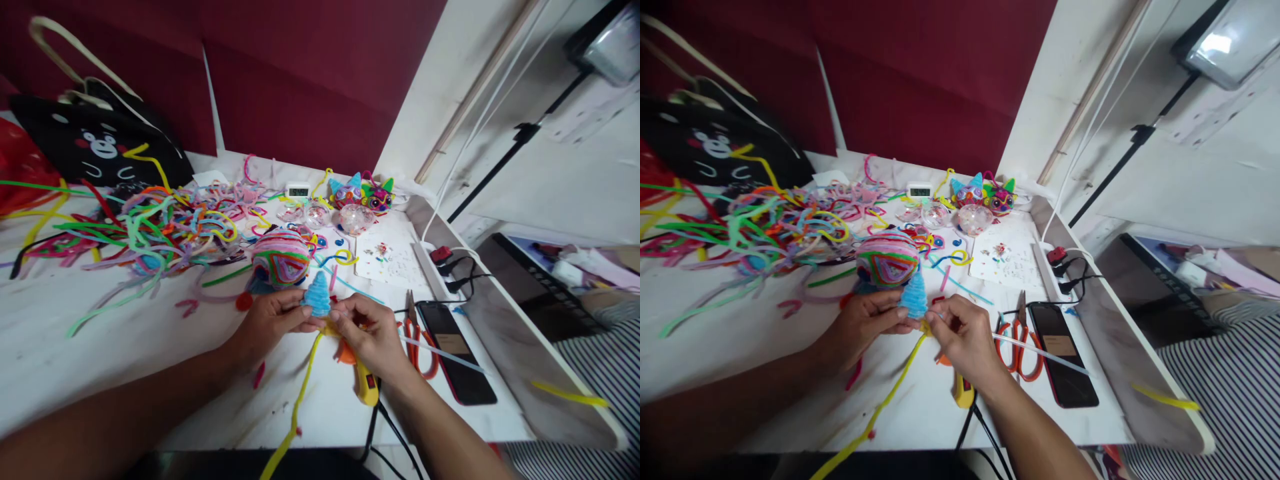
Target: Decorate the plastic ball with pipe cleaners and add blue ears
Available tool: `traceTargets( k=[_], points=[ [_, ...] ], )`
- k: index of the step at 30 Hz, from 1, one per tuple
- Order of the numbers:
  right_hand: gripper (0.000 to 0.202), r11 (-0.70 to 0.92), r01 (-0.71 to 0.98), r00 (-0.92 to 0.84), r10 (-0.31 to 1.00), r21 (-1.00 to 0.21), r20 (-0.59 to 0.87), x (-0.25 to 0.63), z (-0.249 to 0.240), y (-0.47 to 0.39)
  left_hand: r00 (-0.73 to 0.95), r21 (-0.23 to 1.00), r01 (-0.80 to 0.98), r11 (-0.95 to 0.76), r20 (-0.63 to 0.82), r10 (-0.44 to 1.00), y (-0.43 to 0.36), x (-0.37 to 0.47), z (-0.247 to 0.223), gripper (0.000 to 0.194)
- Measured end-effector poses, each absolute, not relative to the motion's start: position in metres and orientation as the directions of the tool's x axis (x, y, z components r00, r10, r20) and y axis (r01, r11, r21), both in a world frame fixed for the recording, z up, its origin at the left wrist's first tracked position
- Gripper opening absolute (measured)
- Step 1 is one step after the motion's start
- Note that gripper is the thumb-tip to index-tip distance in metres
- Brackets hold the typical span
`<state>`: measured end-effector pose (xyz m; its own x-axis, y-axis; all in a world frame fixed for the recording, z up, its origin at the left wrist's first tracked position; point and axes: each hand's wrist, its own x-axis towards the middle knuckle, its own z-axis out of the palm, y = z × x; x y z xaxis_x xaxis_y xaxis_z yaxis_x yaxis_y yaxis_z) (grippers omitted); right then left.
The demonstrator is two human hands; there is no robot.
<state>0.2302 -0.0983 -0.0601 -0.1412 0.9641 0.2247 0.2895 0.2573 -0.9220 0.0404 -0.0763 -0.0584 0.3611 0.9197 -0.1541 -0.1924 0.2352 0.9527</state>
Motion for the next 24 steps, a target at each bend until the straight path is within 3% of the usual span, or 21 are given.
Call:
traceTargets(
  k=[4,9,16,24],
  points=[
    [0.025,0.059,0.066,-0.133,0.99,-0.996,0.05,0.227,-0.055,-0.097,0.379,0.943,-0.218,0.251,-0.155,0.912,-0.077,0.04,-0.059,0.022],
    [0.024,-0.079,-0.119,-0.178,0.982,-0.99,-0.058,0.226,-0.046,-0.096,0.402,0.934,-0.245,0.261,-0.147,0.904,-0.078,0.039,-0.058,0.02],
    [0.022,-0.184,-0.198,-0.233,0.963,-0.963,-0.136,0.23,-0.048,-0.094,0.458,0.922,-0.27,0.279,-0.132,0.879,-0.077,0.038,-0.055,0.02],
    [0.021,-0.206,-0.268,-0.291,0.949,-0.941,-0.125,0.231,-0.047,-0.094,0.515,0.917,-0.272,0.293,-0.118,0.849,-0.08,0.038,-0.053,0.02]
  ],
)
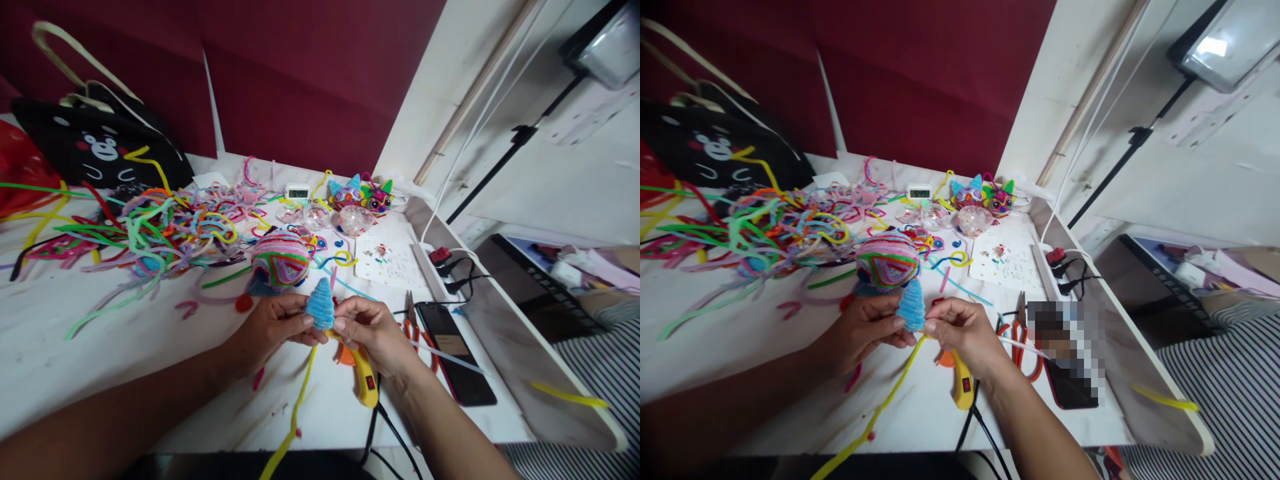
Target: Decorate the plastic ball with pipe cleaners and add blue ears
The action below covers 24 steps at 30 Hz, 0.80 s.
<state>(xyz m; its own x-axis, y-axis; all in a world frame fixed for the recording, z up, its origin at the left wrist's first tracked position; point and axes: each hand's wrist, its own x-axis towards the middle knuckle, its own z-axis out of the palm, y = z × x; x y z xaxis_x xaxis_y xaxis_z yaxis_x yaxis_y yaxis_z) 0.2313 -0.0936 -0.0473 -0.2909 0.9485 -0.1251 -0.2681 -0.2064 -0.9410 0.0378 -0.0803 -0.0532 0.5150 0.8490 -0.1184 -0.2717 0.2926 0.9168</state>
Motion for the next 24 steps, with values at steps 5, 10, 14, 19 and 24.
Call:
traceTargets(
  k=[5,10,14,19,24],
  points=[
    [0.023,-0.221,-0.294,-0.318,0.94,-0.93,-0.123,0.2295,-0.0461,-0.094,0.533,0.919,-0.263,0.292,-0.114,0.839,-0.0801,0.0372,-0.0529,0.017],
    [0.029,-0.227,-0.292,-0.246,0.957,-0.929,-0.156,0.2282,-0.0437,-0.0942,0.521,0.936,-0.254,0.245,-0.082,0.85,-0.08,0.0359,-0.0534,0.015],
    [0.026,-0.202,-0.237,-0.209,0.966,-0.95,-0.153,0.2291,-0.0472,-0.0935,0.49,0.957,-0.219,0.192,-0.063,0.87,-0.0801,0.0359,-0.0549,0.016],
    [0.026,-0.176,-0.226,-0.162,0.977,-0.958,-0.141,0.2274,-0.0487,-0.0943,0.432,0.971,-0.193,0.138,-0.042,0.901,-0.0807,0.0374,-0.0561,0.02],
    [0.023,-0.111,-0.214,-0.087,0.992,-0.97,-0.094,0.2234,-0.0479,-0.0955,0.404,0.976,-0.172,0.132,-0.052,0.913,-0.0804,0.0387,-0.0554,0.023]
  ],
)
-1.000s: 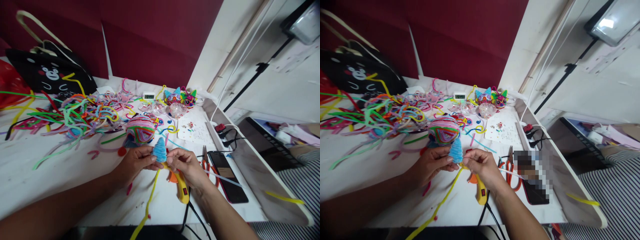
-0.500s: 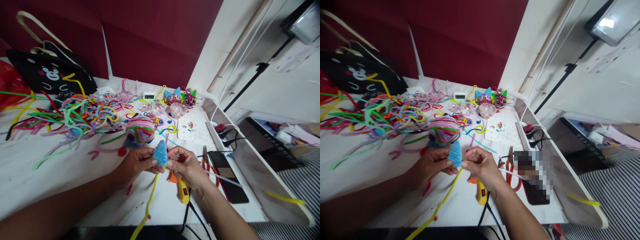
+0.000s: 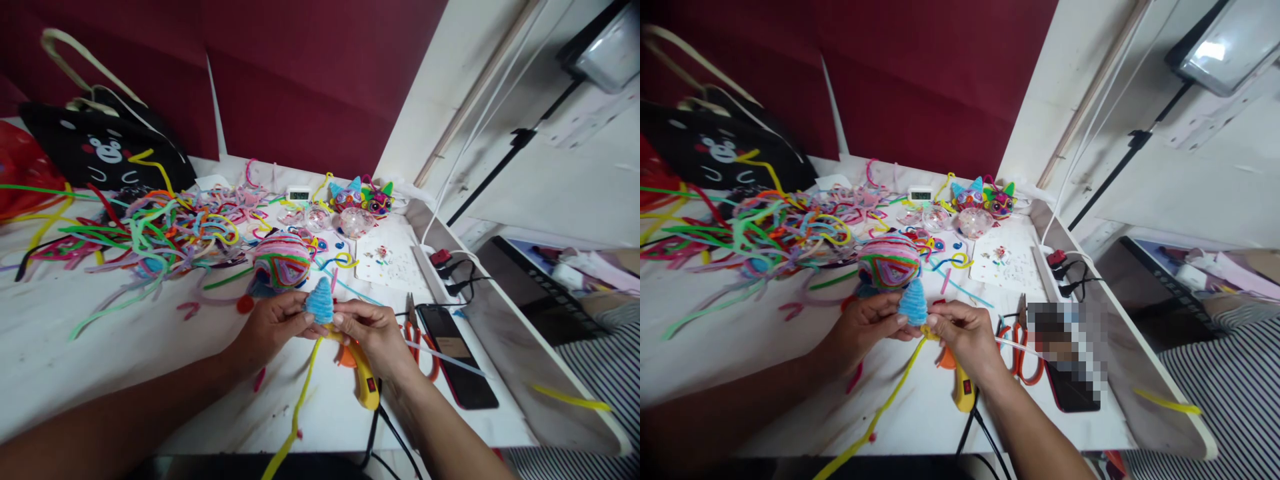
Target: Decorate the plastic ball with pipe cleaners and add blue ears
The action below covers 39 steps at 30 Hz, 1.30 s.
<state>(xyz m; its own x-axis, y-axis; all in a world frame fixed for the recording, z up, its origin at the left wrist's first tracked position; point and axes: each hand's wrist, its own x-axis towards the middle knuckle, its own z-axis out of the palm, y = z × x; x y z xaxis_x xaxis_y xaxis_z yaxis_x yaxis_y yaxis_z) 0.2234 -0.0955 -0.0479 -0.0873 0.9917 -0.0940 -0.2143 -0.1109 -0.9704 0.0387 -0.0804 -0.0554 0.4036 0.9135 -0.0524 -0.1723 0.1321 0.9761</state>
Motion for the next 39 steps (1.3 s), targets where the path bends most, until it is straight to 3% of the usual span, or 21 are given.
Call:
traceTargets(
  k=[11,17,24,30,35,39],
  points=[
    [0.025,-0.125,-0.253,-0.091,0.99,-0.959,-0.105,0.218,-0.052,-0.096,0.34,0.983,-0.143,0.119,-0.064,0.938,-0.083,0.042,-0.051,0.034],
    [0.029,-0.111,-0.148,-0.099,0.99,-0.983,-0.097,0.216,-0.059,-0.099,0.302,0.979,-0.17,0.112,-0.057,0.952,-0.082,0.042,-0.055,0.042],
    [0.023,-0.039,-0.085,-0.083,0.996,-0.996,-0.032,0.212,-0.059,-0.102,0.303,0.983,-0.167,0.073,-0.019,0.953,-0.083,0.042,-0.059,0.036],
    [0.009,0.175,-0.007,-0.009,0.985,-0.985,0.175,0.21,-0.055,-0.099,0.298,0.984,-0.152,0.092,-0.043,0.954,-0.082,0.041,-0.062,0.038],
    [0.009,0.25,0.05,-0.001,0.968,-0.967,0.25,0.209,-0.057,-0.1,0.301,0.982,-0.143,0.12,-0.073,0.951,-0.081,0.041,-0.066,0.045],
    [0.011,0.29,0.074,0.002,0.957,-0.954,0.291,0.208,-0.059,-0.101,0.329,0.98,-0.132,0.146,-0.096,0.939,-0.08,0.041,-0.062,0.038]
  ],
)
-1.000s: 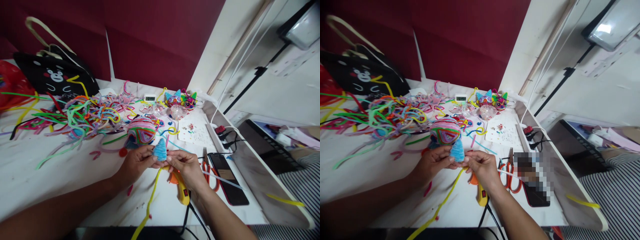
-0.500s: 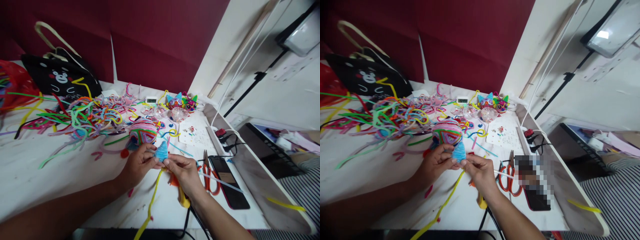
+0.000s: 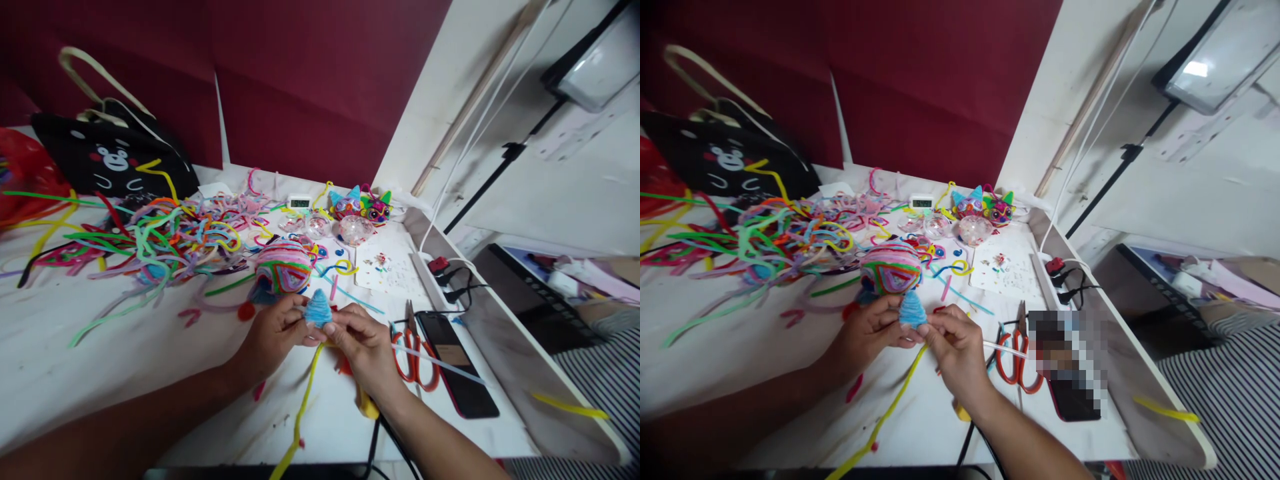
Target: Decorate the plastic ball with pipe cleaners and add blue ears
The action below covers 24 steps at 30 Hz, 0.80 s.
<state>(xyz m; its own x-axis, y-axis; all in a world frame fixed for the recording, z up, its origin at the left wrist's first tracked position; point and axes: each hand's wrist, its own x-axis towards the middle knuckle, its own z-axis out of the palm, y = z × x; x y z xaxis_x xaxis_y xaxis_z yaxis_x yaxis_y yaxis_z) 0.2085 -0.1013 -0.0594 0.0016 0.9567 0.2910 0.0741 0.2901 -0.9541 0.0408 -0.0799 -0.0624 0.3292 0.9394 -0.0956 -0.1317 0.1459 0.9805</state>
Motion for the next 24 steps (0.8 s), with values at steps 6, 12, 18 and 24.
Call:
traceTargets(
  k=[6,12,18,24],
  points=[
    [0.009,0.29,0.143,-0.012,0.956,-0.946,0.292,0.2103,-0.0603,-0.1005,0.385,0.976,-0.108,0.188,-0.133,0.913,-0.0789,0.0389,-0.0567,0.033],
    [0.014,0.229,0.165,-0.031,0.973,-0.959,0.227,0.2115,-0.0552,-0.0999,0.409,0.965,-0.098,0.245,-0.185,0.894,-0.0772,0.0387,-0.0607,0.029],
    [0.019,0.141,0.101,-0.033,0.99,-0.985,0.138,0.2097,-0.0517,-0.101,0.436,0.954,-0.129,0.271,-0.191,0.879,-0.0788,0.0402,-0.0572,0.032],
    [0.023,0.048,0.02,0.004,0.999,-0.999,0.048,0.2086,-0.0514,-0.1023,0.485,0.965,-0.127,0.228,-0.14,0.863,-0.0778,0.0365,-0.0546,0.033]
  ],
)
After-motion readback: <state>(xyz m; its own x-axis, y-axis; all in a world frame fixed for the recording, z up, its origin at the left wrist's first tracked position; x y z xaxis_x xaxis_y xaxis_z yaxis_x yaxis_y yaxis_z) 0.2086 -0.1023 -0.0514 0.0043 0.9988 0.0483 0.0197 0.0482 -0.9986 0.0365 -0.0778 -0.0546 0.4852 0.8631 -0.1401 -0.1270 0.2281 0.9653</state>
